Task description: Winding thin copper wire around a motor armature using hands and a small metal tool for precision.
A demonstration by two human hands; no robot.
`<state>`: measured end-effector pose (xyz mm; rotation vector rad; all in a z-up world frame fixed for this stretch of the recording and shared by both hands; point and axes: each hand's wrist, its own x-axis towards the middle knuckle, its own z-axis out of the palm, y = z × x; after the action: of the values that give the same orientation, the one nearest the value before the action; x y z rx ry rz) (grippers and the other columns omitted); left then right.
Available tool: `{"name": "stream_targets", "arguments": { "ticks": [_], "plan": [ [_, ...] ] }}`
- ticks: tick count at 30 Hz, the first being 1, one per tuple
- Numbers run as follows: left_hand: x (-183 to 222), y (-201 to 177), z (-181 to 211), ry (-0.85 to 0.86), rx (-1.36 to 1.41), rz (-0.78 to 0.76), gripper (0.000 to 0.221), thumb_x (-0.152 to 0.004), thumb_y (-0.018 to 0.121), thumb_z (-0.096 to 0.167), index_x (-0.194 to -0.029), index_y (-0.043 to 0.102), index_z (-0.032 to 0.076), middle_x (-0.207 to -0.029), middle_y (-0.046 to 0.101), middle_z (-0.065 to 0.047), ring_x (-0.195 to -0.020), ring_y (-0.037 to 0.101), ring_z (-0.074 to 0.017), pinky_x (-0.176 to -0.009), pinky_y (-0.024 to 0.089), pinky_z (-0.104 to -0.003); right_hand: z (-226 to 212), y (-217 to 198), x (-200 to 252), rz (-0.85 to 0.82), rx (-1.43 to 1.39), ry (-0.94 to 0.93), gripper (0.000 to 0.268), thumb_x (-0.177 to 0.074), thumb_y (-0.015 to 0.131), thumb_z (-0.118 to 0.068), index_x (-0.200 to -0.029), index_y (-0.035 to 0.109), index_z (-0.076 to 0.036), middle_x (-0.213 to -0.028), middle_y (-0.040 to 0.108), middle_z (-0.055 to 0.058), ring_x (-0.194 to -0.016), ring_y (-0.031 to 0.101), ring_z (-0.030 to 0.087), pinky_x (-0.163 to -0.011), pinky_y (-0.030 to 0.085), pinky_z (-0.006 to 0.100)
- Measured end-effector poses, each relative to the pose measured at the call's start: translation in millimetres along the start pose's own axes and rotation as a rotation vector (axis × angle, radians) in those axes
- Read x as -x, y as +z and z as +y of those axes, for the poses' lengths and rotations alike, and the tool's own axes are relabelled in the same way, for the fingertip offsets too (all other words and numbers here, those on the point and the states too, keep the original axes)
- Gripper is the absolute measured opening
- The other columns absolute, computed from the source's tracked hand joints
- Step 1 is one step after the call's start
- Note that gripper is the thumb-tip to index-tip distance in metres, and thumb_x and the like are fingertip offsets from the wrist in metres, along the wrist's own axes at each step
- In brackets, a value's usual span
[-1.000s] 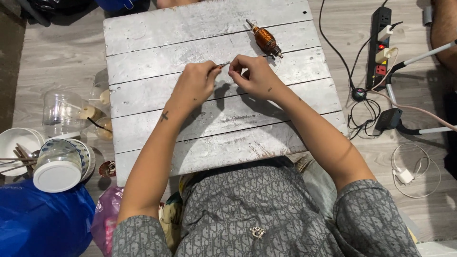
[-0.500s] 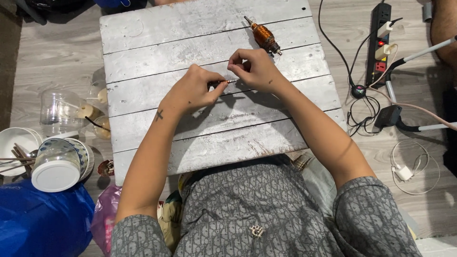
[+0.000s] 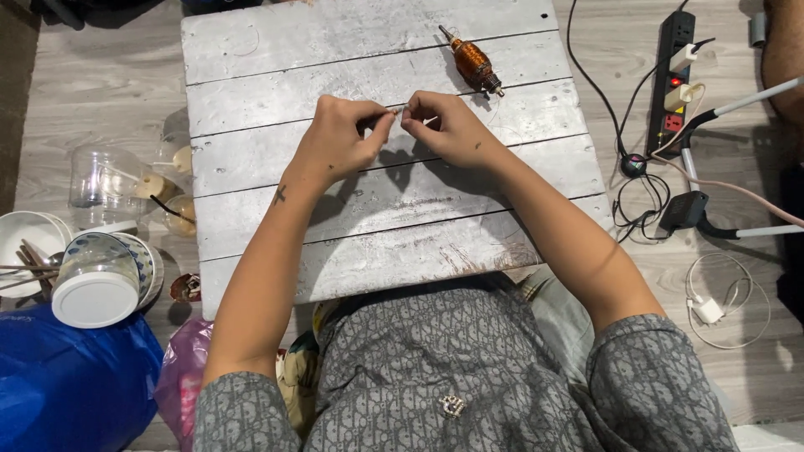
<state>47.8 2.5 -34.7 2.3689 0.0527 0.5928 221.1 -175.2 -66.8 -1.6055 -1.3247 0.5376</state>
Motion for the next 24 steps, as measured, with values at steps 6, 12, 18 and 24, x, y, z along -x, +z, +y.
{"name": "stream_targets", "arguments": {
  "ticks": [6,12,18,24],
  "plan": [
    [5,4,12,-0.021,0.056,-0.23,0.02,-0.101,0.073,0.018,-0.106,0.089,0.007,-0.076,0.08,-0.019,-0.054,0.069,-0.0299,-0.06,0.055,-0.037,12,-15,-1,0.072,0.123,-0.115,0.003,-0.109,0.075,-0.004,-0.108,0.077,-0.005,-0.077,0.075,0.009,-0.061,0.066,0.019,-0.059,0.054,0.032],
    [2,17,-9,-0.103,-0.182,-0.146,0.029,-0.108,0.066,0.024,-0.111,0.085,0.002,-0.084,0.081,-0.025,-0.075,0.079,-0.0459,-0.073,0.063,-0.052,30,1,-1,0.062,0.186,-0.207,0.007,-0.102,0.078,-0.003,-0.109,0.077,-0.004,-0.072,0.072,0.014,-0.064,0.069,0.03,-0.06,0.055,0.04],
    [4,8,-23,-0.07,0.093,-0.11,0.028,-0.117,0.069,0.031,-0.119,0.081,0.006,-0.094,0.079,-0.021,-0.086,0.079,-0.0415,-0.082,0.059,-0.049,20,6,3,0.122,0.14,-0.27,0.017,-0.102,0.073,-0.007,-0.118,0.073,-0.01,-0.071,0.068,0.01,-0.067,0.07,0.031,-0.068,0.057,0.042],
    [4,7,-5,0.029,-0.161,-0.077,0.02,-0.124,0.072,0.019,-0.107,0.079,0.009,-0.086,0.079,-0.015,-0.084,0.077,-0.0445,-0.077,0.059,-0.048,11,-2,5,0.228,0.172,-0.334,0.016,-0.1,0.072,-0.007,-0.115,0.071,-0.011,-0.078,0.075,0.013,-0.07,0.075,0.036,-0.069,0.061,0.045]
  ]
}}
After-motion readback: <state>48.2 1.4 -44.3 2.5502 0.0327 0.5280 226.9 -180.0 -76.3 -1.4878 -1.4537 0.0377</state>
